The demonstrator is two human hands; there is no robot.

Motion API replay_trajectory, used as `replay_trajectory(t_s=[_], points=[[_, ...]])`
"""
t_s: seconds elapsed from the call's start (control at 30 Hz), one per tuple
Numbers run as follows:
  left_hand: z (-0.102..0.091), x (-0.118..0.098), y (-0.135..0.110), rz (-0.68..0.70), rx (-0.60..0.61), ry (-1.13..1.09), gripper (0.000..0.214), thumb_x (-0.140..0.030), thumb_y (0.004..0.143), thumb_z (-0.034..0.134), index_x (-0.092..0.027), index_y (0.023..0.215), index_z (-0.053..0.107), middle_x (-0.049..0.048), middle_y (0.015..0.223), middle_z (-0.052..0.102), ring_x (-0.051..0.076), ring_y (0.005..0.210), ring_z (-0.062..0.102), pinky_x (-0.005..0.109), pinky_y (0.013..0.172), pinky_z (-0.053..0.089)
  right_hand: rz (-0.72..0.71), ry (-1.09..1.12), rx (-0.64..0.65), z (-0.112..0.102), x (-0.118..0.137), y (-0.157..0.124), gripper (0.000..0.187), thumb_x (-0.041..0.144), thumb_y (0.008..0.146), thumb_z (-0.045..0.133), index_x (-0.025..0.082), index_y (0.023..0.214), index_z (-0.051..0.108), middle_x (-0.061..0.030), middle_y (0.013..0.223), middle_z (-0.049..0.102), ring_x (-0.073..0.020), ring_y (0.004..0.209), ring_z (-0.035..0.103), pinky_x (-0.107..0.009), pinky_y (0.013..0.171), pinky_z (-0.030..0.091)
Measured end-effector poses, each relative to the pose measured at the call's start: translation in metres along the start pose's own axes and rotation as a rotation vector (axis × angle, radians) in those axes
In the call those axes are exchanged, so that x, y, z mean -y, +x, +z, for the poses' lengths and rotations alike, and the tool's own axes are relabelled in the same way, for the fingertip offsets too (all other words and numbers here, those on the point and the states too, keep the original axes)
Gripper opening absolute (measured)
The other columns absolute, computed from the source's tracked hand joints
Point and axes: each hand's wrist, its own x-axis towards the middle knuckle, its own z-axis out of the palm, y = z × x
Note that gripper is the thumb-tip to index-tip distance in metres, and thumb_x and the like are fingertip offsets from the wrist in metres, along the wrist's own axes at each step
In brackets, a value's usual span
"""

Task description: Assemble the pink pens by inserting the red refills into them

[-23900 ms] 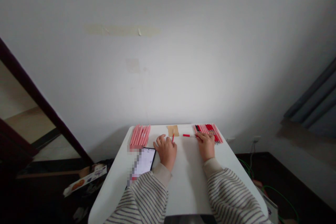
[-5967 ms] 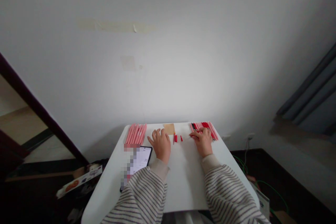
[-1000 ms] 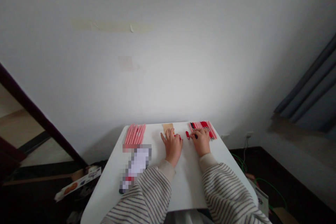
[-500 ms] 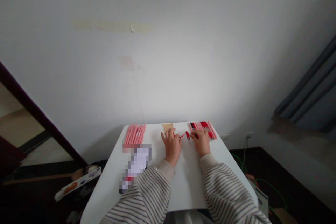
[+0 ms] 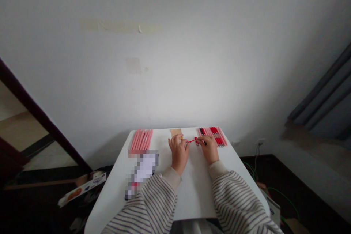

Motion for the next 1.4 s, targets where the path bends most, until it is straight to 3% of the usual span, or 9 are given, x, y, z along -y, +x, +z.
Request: replay_trajectory(t_s=[0.57, 0.77, 1.0, 1.4], points=[[0.000, 0.000, -0.002, 0.029, 0.059, -0.015, 0.008, -0.021, 0.079, 0.060, -0.023, 0.084, 0.066, 0.0063, 0.118, 0.055, 0.023, 0.119, 0.045, 0.059, 0.111, 0.020, -0.060, -0.045, 0.078, 0.004, -0.005, -0.002, 0.016, 0.027, 0.084, 0.057, 0.026, 0.083, 0.073, -0.0046, 0.087, 0.070, -0.0233, 0.094, 0.054, -0.038, 0.086, 0.037], [0.000, 0.000, -0.001, 0.018, 0.042, -0.047, 0.009, -0.022, 0.080, 0.060, -0.022, 0.085, 0.067, 0.0072, 0.115, 0.056, 0.024, 0.116, 0.046, 0.057, 0.108, 0.025, -0.062, -0.007, 0.118, 0.007, -0.002, -0.003, 0.016, 0.028, 0.084, 0.057, 0.026, 0.085, 0.073, -0.0050, 0.087, 0.070, -0.0230, 0.095, 0.054, -0.038, 0.087, 0.038], [0.001, 0.005, 0.000, 0.000, 0.019, -0.131, 0.009, -0.027, 0.080, 0.061, -0.022, 0.082, 0.068, 0.0066, 0.110, 0.057, 0.021, 0.111, 0.047, 0.044, 0.100, 0.037, -0.054, 0.032, 0.161, 0.008, -0.002, -0.002, 0.016, 0.029, 0.084, 0.057, 0.024, 0.084, 0.073, -0.0059, 0.086, 0.070, -0.0226, 0.094, 0.056, -0.038, 0.085, 0.040], [0.003, 0.009, 0.001, -0.041, 0.019, -0.062, 0.011, -0.030, 0.080, 0.061, -0.025, 0.082, 0.071, 0.0063, 0.110, 0.057, 0.023, 0.111, 0.046, 0.047, 0.098, 0.035, -0.042, 0.078, 0.169, 0.011, -0.003, -0.004, 0.015, 0.029, 0.083, 0.059, 0.024, 0.084, 0.072, -0.0050, 0.085, 0.069, -0.0217, 0.094, 0.056, -0.037, 0.087, 0.040]])
